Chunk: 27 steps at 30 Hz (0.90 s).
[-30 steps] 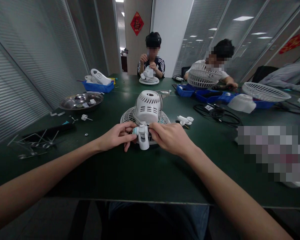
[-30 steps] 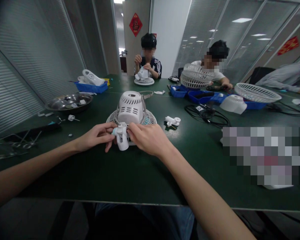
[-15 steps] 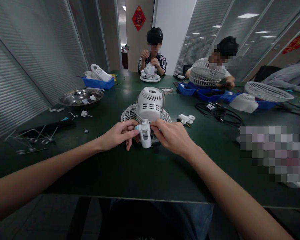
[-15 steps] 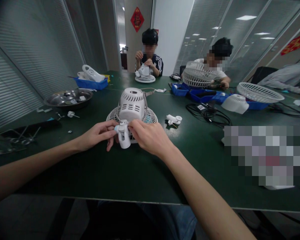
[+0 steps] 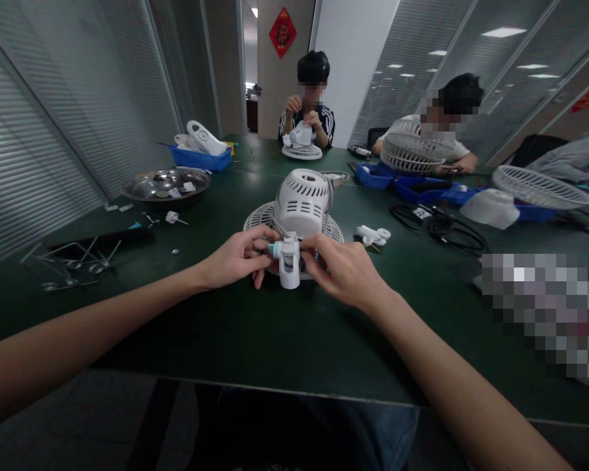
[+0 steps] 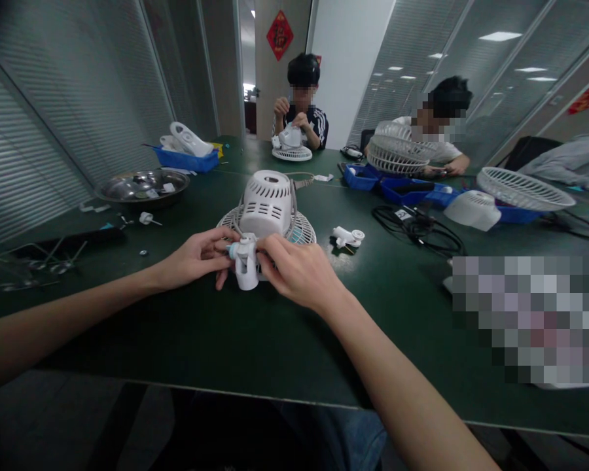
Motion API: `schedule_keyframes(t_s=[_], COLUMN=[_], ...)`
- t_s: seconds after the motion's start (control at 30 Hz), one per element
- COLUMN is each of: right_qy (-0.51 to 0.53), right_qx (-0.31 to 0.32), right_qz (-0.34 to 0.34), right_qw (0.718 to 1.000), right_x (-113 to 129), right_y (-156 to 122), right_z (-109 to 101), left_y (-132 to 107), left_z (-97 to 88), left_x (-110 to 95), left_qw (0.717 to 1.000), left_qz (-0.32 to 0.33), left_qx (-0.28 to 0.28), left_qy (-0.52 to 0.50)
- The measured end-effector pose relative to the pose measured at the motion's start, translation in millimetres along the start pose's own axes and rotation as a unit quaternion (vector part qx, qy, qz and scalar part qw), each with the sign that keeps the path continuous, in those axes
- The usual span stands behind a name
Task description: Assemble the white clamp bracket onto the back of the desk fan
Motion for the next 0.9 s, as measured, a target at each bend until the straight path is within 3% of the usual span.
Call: schedule_keyframes(t_s=[0.1, 0.27, 0.4, 0.53, 0.73, 0.9], right_qy=[-0.004, -0.035, -0.044, -0.029, -0.050, -0.070], right_qx=[-0.005, 0.019, 0.022, 0.020, -0.001, -0.007], right_qz=[0.005, 0.008, 0.002, -0.006, -0.025, -0.044], right_qw=[1.000, 0.999, 0.999, 0.999, 0.998, 0.997], right_x=[0, 1, 1, 1, 2, 6], right_y=[1, 3, 2, 0, -1, -1], right_z=[-1, 2, 1, 1, 1, 3], left_y=[1, 3, 0, -5, -2, 0], left_z=[1.9, -1.0, 13.7, 27.0, 21.7, 16.6], left_x=[0, 9, 18, 16, 5, 8], left_qw=[0.999, 0.998, 0.990, 0.985, 0.994, 0.995], left_qz=[0.003, -0.047, -0.110, -0.123, -0.071, -0.070], left_qx=[0.038, 0.038, 0.092, 0.123, 0.085, 0.063], left_qy=[-0.029, 0.004, 0.016, -0.017, -0.019, -0.028])
Point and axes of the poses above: each hand's wrist, its own y-axis towards the middle knuckle, its own z-axis out of the palm, x = y × z, the point moved 10 cm from there along y, towards the middle knuckle, and after that the axes turned 7 degrees about y, right-handed, at the moved point
